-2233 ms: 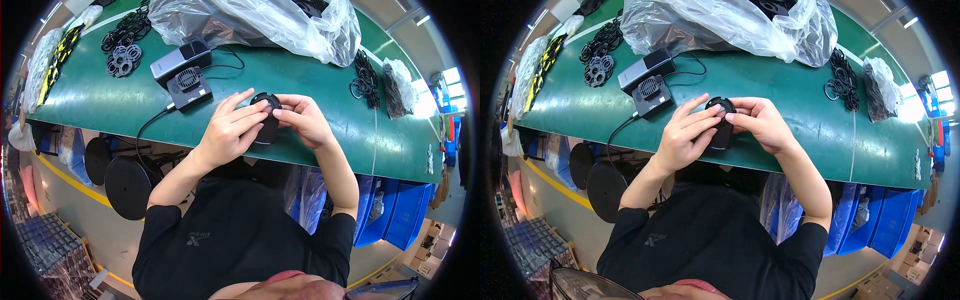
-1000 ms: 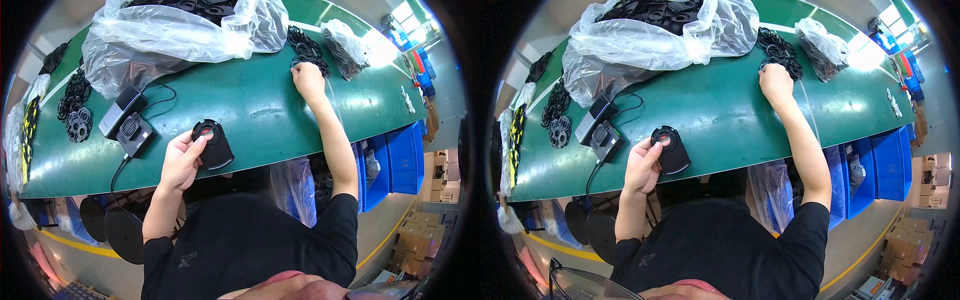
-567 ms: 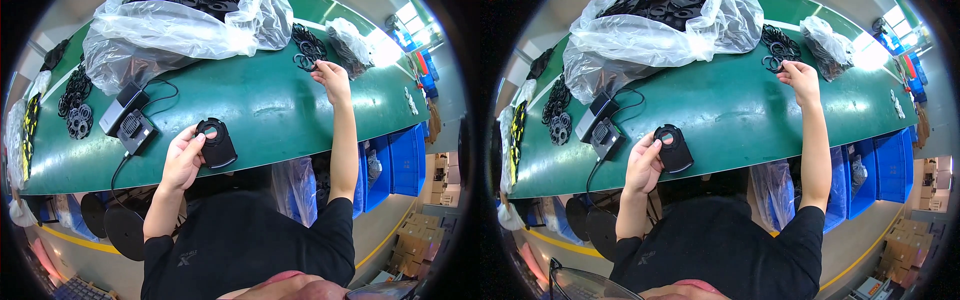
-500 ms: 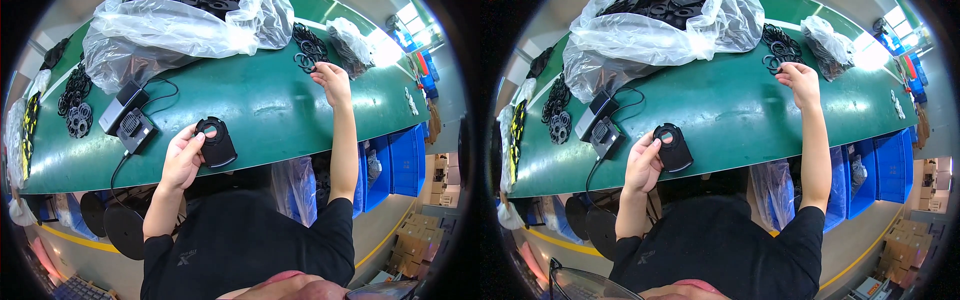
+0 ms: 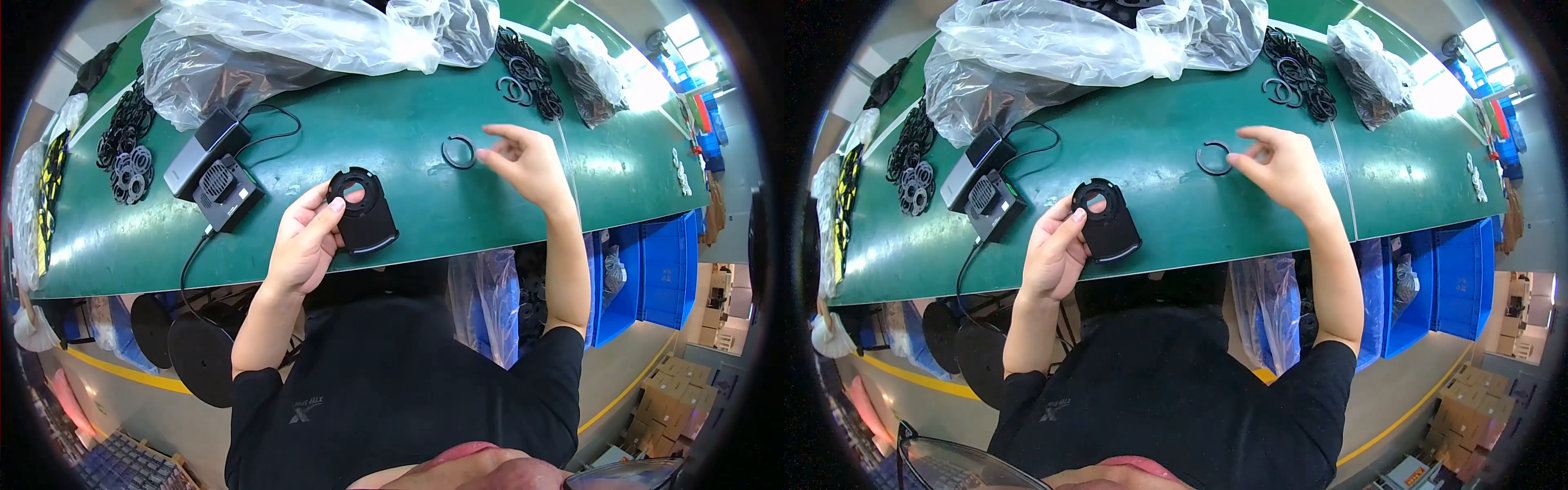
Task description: The person assembles black plastic circular components and rings by hand at a workstation.
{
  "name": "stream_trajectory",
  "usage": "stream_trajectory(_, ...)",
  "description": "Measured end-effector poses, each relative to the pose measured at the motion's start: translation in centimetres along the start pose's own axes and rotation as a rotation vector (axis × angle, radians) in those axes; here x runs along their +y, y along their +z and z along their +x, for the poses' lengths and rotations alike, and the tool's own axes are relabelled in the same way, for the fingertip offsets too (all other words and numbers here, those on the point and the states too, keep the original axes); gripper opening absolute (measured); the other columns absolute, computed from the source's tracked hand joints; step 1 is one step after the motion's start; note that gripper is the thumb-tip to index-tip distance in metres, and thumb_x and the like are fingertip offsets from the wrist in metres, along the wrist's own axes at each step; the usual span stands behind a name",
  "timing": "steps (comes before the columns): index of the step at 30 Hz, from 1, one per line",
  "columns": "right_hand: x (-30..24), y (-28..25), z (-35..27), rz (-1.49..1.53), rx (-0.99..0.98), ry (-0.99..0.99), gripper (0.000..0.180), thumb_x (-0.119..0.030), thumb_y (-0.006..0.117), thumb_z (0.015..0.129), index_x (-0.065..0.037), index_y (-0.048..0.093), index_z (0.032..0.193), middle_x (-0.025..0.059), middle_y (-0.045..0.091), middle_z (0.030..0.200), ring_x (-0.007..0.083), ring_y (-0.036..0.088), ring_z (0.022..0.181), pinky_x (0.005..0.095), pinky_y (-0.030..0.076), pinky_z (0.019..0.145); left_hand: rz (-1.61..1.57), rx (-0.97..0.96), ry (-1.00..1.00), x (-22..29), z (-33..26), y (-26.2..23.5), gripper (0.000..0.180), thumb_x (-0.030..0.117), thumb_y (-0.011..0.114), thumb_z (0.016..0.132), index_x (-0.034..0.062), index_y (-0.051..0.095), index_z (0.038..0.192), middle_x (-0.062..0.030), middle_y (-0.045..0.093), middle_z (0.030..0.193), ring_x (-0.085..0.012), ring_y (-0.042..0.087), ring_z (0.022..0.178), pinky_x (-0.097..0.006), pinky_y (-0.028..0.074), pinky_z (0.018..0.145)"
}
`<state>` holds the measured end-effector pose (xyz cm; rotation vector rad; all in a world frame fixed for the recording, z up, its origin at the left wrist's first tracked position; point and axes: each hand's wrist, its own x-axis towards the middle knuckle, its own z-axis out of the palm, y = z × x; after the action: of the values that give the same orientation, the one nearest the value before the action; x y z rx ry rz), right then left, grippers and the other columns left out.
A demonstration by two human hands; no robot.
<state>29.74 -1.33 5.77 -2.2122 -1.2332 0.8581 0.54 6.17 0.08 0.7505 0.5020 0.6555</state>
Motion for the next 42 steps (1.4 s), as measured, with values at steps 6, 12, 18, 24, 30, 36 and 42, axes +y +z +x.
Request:
stream_trajectory(6, 0.5, 2.8, 0.9, -0.243, 0.122, -0.614, 0.053, -0.012, 0.076, 0.068, -0.006, 0.058, 0.117, 0.0102, 0.062, 0.107, 0.0238, 0.057, 0.093, 0.031, 0.048, 0.071, -0.044, -0.072, -0.037, 0.1, 0.1, 0.0, 0.03, 0.012, 0.043, 0.095, -0.0029, 0.049, 0.121, -0.0111, 0.06, 0.11, -0.0191, 0.06, 0.099, -0.036, 0.052, 0.083)
stream_trajectory(12, 0.2, 4.1, 0.6, -0.225, 0.21, -0.587, 0.056, -0.016, 0.077, 0.065, 0.0, 0.057, 0.115, 0.0143, 0.063, 0.101, 0.029, 0.057, 0.091, 0.0351, 0.047, 0.082, -0.007, -0.059, -0.06, 0.1, -0.1, 0.3, 0.033, 0.014, 0.045, 0.095, -0.0029, 0.047, 0.124, -0.0111, 0.06, 0.109, -0.0187, 0.063, 0.094, -0.035, 0.054, 0.081)
stream_trajectory(18, -1.4, 5.0, -1.1, 0.239, 0.173, -0.539, 0.055, -0.013, 0.078, 0.067, 0.003, 0.057, 0.115, 0.0128, 0.065, 0.099, 0.018, 0.062, 0.089, 0.0303, 0.05, 0.079, 0.02, -0.056, -0.057, -0.1, 0.3, 1.0, 0.034, 0.015, 0.047, 0.095, -0.0039, 0.046, 0.124, -0.0118, 0.061, 0.109, -0.0193, 0.063, 0.094, -0.034, 0.054, 0.081)
stream_trajectory(24, -5.2, 8.2, -4.0, 0.221, 0.238, -0.727, 0.049, -0.011, 0.079, 0.064, 0.003, 0.061, 0.107, 0.0154, 0.065, 0.097, 0.0234, 0.064, 0.088, 0.0305, 0.051, 0.078, -0.048, -0.117, -0.077, -0.4, 0.5, 1.2, 0.038, 0.013, 0.043, 0.095, -0.0039, 0.042, 0.128, -0.0124, 0.057, 0.117, -0.0183, 0.061, 0.099, -0.033, 0.051, 0.084)
stream_trajectory(30, -6.3, 10.0, -3.6, -0.029, 0.345, -0.885, 0.048, -0.011, 0.078, 0.064, 0.002, 0.059, 0.106, 0.0141, 0.063, 0.096, 0.0298, 0.059, 0.087, 0.0356, 0.049, 0.075, -0.05, -0.111, -0.082, -0.7, 0.4, 0.5, 0.04, 0.012, 0.042, 0.095, -0.0032, 0.04, 0.131, -0.0109, 0.057, 0.119, -0.0131, 0.06, 0.091, -0.026, 0.05, 0.075)
stream_trajectory(36, -6.2, 10.1, -3.9, -0.043, 0.375, -0.888, 0.047, -0.01, 0.078, 0.063, 0.004, 0.059, 0.104, 0.0154, 0.063, 0.097, 0.0307, 0.059, 0.088, 0.0359, 0.048, 0.077, -0.053, -0.121, -0.099, -0.6, 0.2, 0.7, 0.04, 0.014, 0.041, 0.095, -0.0026, 0.04, 0.131, -0.0091, 0.057, 0.12, -0.0085, 0.058, 0.086, -0.023, 0.048, 0.071)
stream_trajectory(42, -6.1, 10.4, -3.9, -0.079, 0.37, -0.896, 0.047, -0.008, 0.077, 0.063, 0.005, 0.059, 0.104, 0.0162, 0.061, 0.1, 0.0309, 0.058, 0.09, 0.0364, 0.049, 0.077, 0.042, -0.09, -0.044, -1.1, 0.3, 0.5, 0.038, 0.013, 0.047, 0.094, -0.0018, 0.044, 0.129, -0.0068, 0.059, 0.115, -0.0048, 0.055, 0.082, -0.018, 0.045, 0.065)
